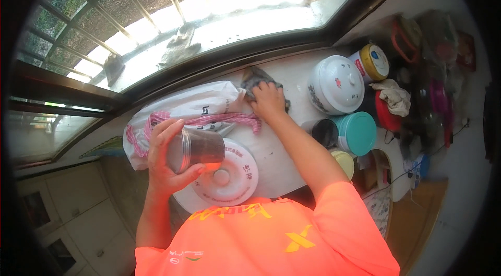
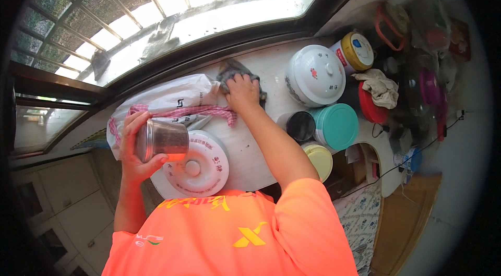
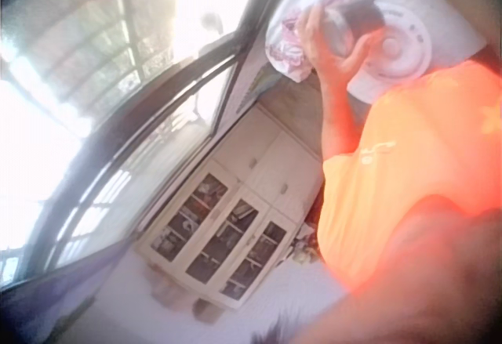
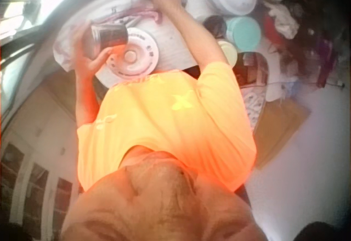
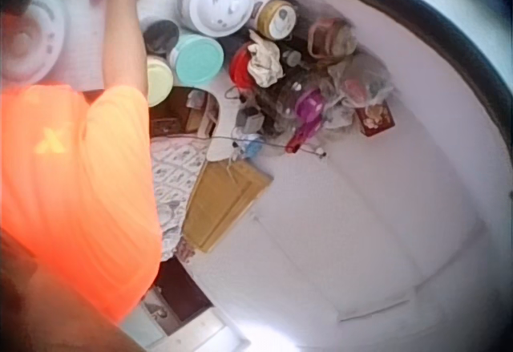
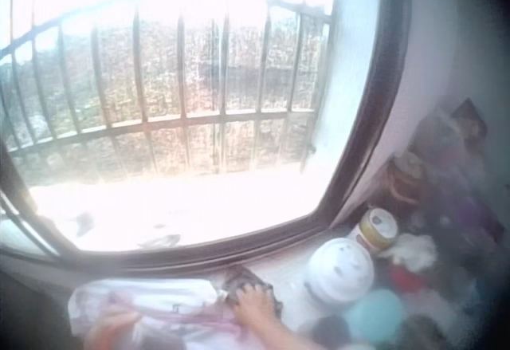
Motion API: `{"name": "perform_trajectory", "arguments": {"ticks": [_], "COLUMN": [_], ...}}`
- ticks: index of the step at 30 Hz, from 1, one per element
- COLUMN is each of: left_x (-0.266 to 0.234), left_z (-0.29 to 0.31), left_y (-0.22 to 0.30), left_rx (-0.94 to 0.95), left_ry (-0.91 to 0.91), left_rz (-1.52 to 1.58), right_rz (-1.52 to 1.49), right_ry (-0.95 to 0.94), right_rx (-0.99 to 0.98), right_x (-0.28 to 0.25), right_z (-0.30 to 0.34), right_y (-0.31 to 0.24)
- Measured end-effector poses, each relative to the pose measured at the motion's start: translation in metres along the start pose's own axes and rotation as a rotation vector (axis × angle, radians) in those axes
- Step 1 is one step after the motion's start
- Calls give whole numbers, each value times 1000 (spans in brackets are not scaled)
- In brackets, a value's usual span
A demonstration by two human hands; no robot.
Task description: The person washes a cloth in a bucket, wipes a plastic bag, places a box and papers into a trash can, and wipes jars and lids with the cloth.
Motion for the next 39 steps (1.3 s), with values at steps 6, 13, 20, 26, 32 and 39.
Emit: {"name": "perform_trajectory", "arguments": {"ticks": [6, 13, 20, 26, 32, 39], "left_x": [4, 0, 3, 4, 21, 56], "left_z": [-1, 1, -3, -11, -42, -71], "left_y": [1, -5, -10, -16, -12, -22], "left_rx": [31, -13, -4, -17, 9, 75], "left_ry": [-2, -12, -41, -60, -91, -97], "left_rz": [53, 47, -26, 16, 49, -74], "right_rz": [-50, 700, 311, 312, 296, 98], "right_ry": [-396, -41, -470, -351, -430, -554], "right_rx": [155, 53, 248, 136, -116, -162], "right_x": [-38, -91, -46, -34, 0, -50], "right_z": [10, -79, -101, -70, 4, 26], "right_y": [15, 48, 86, 60, 12, -5]}}
Point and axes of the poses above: each hand's wrist, its own z-axis away from the middle knuckle, its own x-axis out of the palm, y = z × x, the point moved 3 cm from there along -z, towards the middle knuckle, and after that the axes turned 11 degrees about y, right-handed, at the moved point
